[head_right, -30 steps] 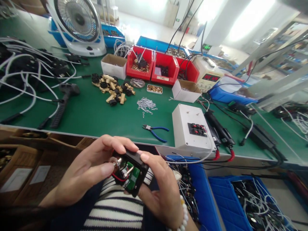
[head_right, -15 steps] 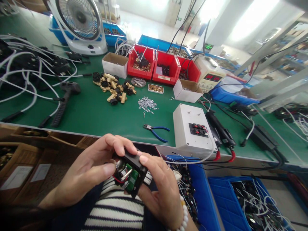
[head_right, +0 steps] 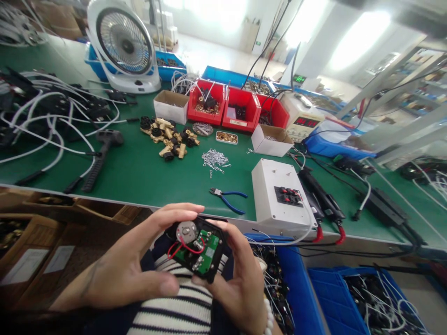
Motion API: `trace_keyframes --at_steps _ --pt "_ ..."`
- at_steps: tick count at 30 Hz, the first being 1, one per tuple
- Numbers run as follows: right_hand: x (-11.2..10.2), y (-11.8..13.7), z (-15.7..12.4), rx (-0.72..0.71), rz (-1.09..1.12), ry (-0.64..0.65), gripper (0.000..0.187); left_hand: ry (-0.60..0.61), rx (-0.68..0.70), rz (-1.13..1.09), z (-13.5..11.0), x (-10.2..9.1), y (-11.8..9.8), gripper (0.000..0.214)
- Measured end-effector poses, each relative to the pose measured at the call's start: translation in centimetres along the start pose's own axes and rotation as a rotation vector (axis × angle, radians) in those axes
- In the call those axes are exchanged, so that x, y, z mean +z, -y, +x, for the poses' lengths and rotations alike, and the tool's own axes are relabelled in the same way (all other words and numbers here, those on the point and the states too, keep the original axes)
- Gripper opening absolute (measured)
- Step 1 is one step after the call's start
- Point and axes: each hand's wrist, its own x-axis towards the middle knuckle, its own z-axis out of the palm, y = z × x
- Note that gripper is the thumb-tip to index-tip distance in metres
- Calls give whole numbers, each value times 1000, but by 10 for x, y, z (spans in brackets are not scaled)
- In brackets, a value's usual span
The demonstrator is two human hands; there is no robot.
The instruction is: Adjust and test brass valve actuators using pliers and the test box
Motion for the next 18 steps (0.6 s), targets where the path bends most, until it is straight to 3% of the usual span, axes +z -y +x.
trace_keyframes --at_steps 2,6,11,15,18 --pt "3 2 4 30 70 -23 63 -84 -7 15 0 4 5 58" --pt "8 4 10 77 215 -53 57 -278 -103 -66 0 13 12 14" --pt "17 -5 17 164 333 -92 55 -340 -86 97 4 12 15 13" --pt "31 -24 36 409 523 -61 49 -479 17 530 32 -11 42 24" --pt "42 -40 54 655 652 -28 44 -596 -56 650 70 -45 78 11"
